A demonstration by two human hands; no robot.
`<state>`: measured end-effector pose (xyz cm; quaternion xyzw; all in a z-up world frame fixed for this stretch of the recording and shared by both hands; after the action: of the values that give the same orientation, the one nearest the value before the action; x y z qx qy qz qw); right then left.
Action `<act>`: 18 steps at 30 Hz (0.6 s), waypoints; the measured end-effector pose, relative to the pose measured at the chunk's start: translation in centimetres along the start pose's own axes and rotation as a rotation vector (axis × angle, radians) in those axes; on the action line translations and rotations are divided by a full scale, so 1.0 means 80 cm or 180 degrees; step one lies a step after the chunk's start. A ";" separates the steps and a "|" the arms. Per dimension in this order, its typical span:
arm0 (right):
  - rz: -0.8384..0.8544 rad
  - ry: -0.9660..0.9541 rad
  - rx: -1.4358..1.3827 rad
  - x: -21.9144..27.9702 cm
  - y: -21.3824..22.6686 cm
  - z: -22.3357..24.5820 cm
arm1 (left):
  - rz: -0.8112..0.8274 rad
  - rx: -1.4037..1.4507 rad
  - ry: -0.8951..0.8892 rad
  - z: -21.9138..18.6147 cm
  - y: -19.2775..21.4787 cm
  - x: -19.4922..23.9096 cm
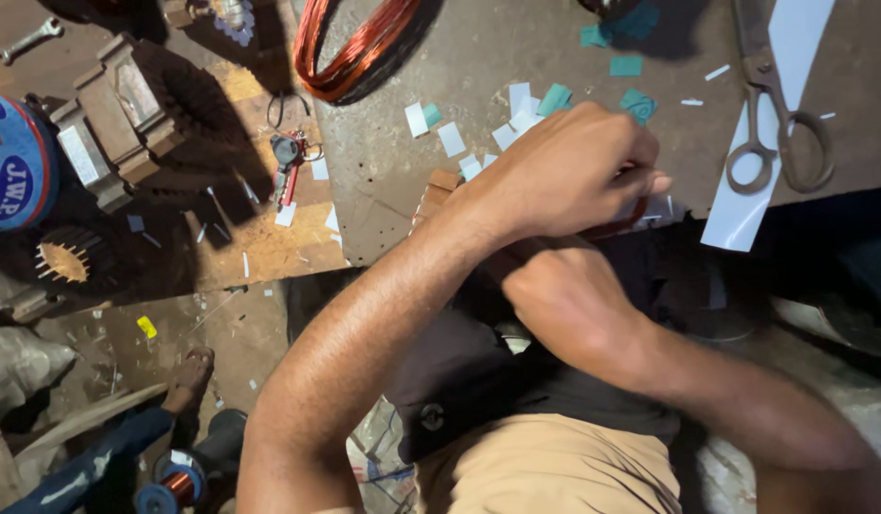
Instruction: The person cuts strips of white insulating paper using scissors and inserts the paper into the slots of a metal stator core by hand.
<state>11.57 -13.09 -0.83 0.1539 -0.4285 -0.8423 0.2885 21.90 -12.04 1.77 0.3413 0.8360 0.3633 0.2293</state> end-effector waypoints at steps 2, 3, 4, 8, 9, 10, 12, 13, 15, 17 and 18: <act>0.1260 -0.0551 0.0174 0.001 -0.019 -0.021 | 0.0087 -0.0009 0.0077 0.003 -0.002 0.004; 0.1238 -0.0574 -0.0125 0.013 0.001 -0.028 | 0.0084 -0.0011 0.0083 0.005 -0.001 0.004; 0.0743 0.0026 -0.0236 0.023 0.041 -0.020 | 0.0005 0.0123 -0.0055 0.001 0.000 0.005; 0.0868 0.0155 0.0037 0.028 0.064 -0.017 | 0.0211 0.0169 0.0102 0.005 -0.002 0.005; 0.0837 0.0126 0.0058 0.023 0.059 -0.014 | 0.0219 0.0164 0.0056 0.002 0.000 0.003; 0.1248 -0.0126 0.0321 0.021 0.042 -0.017 | 0.0308 0.0070 0.0138 0.001 -0.002 0.004; 0.1632 -0.0347 0.0603 0.017 0.032 -0.026 | 0.0373 -0.0068 0.0226 0.006 -0.001 0.002; 0.1453 -0.0294 0.0532 0.016 0.033 -0.025 | 0.0182 -0.0306 0.0122 0.005 -0.003 0.003; 0.1297 -0.0243 0.0435 0.021 0.030 -0.027 | 0.0010 -0.0526 0.0040 0.011 -0.015 0.006; -0.0265 0.0874 -0.0342 0.033 0.063 -0.005 | -0.0346 -0.1613 0.0196 0.024 -0.016 0.000; -0.0260 0.0878 -0.0337 0.034 0.048 -0.005 | -0.0354 -0.1612 0.0199 0.029 -0.016 -0.002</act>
<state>10.97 -16.82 2.04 0.2701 -0.3331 -0.8456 0.3179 22.99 -11.76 -0.68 0.2152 0.7426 0.5582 0.3012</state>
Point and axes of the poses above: each hand's wrist, its own x-axis away from the middle knuckle, its own y-axis out of the back of the hand, z = x × y, the point moved 6 cm from there along -x, towards the middle knuckle, and after that the axes turned 14 degrees about -x, right-handed, at the moved point
